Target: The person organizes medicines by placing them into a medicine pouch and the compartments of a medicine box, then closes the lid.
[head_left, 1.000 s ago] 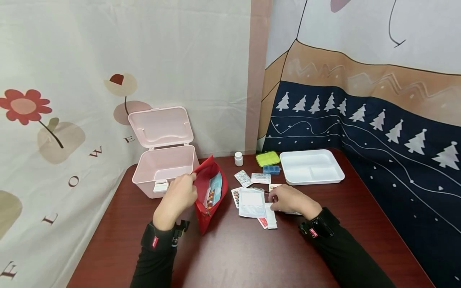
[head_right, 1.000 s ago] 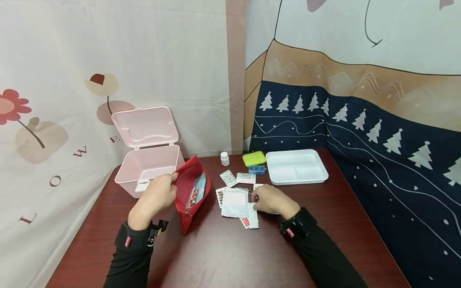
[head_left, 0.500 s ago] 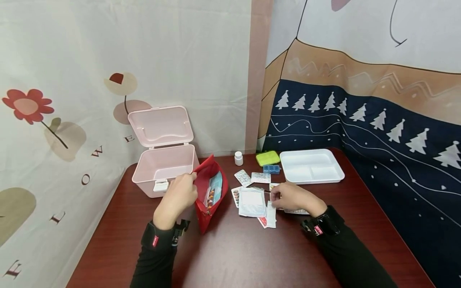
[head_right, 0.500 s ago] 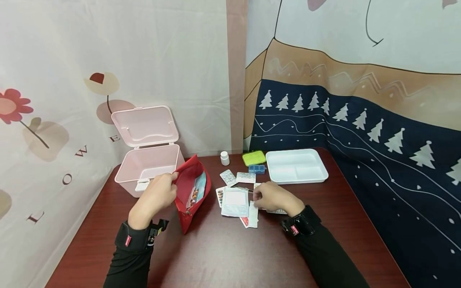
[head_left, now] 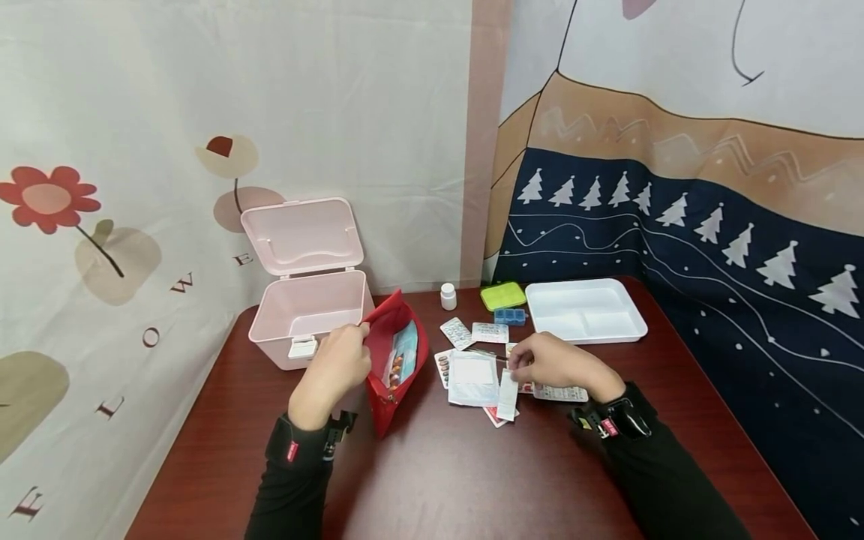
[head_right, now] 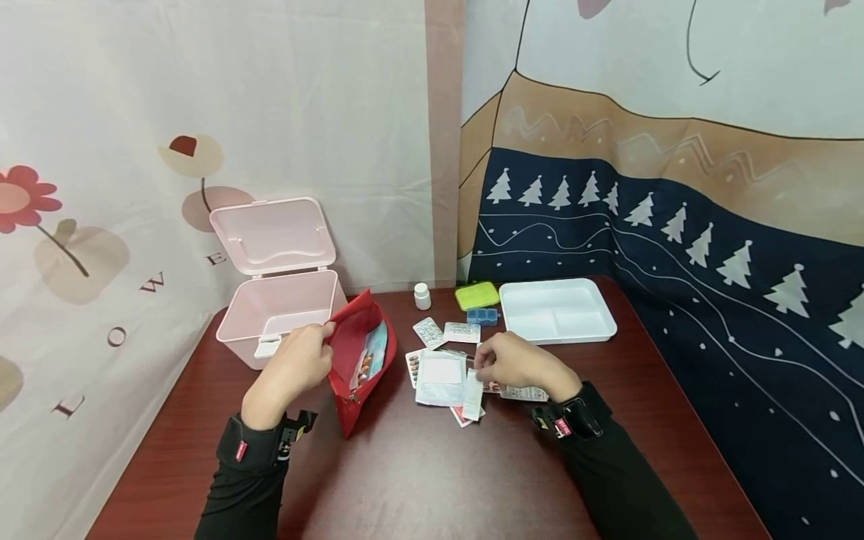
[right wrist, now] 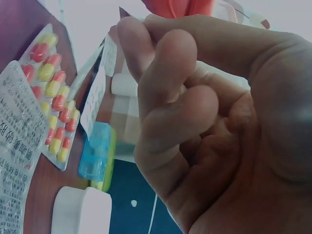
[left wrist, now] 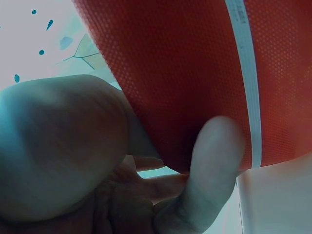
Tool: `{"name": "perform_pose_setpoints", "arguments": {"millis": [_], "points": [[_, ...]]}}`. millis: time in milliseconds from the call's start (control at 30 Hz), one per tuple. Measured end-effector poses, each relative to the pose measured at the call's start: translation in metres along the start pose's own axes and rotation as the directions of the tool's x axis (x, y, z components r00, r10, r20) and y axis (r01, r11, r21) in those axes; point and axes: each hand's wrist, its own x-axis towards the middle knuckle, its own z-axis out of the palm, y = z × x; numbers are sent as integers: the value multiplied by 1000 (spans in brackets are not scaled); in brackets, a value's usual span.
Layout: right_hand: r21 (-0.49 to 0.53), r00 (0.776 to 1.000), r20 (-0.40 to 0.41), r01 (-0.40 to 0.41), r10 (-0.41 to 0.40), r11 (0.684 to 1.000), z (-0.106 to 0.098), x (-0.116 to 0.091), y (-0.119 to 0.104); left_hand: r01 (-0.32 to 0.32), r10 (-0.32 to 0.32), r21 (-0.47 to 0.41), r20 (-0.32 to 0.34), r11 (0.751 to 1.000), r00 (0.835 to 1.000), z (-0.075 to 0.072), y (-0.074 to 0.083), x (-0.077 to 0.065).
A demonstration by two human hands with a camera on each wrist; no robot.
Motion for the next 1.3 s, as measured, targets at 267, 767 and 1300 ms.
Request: {"name": "perform_pose_setpoints", "arguments": {"millis": [267,767,1300], "points": [[71,988,-151,-17,28,997,0,5,-7,10,-10,-6,9,1000,1000,3,1,2],[260,902,-403,-51,156,964,-4,35,-56,4,-4,-8,6,1000,1000,0,3,1],[131,907,-418,1,54,991,37,95,-110,-14,14,4,-10,1000,1000,0,0,1]]}}
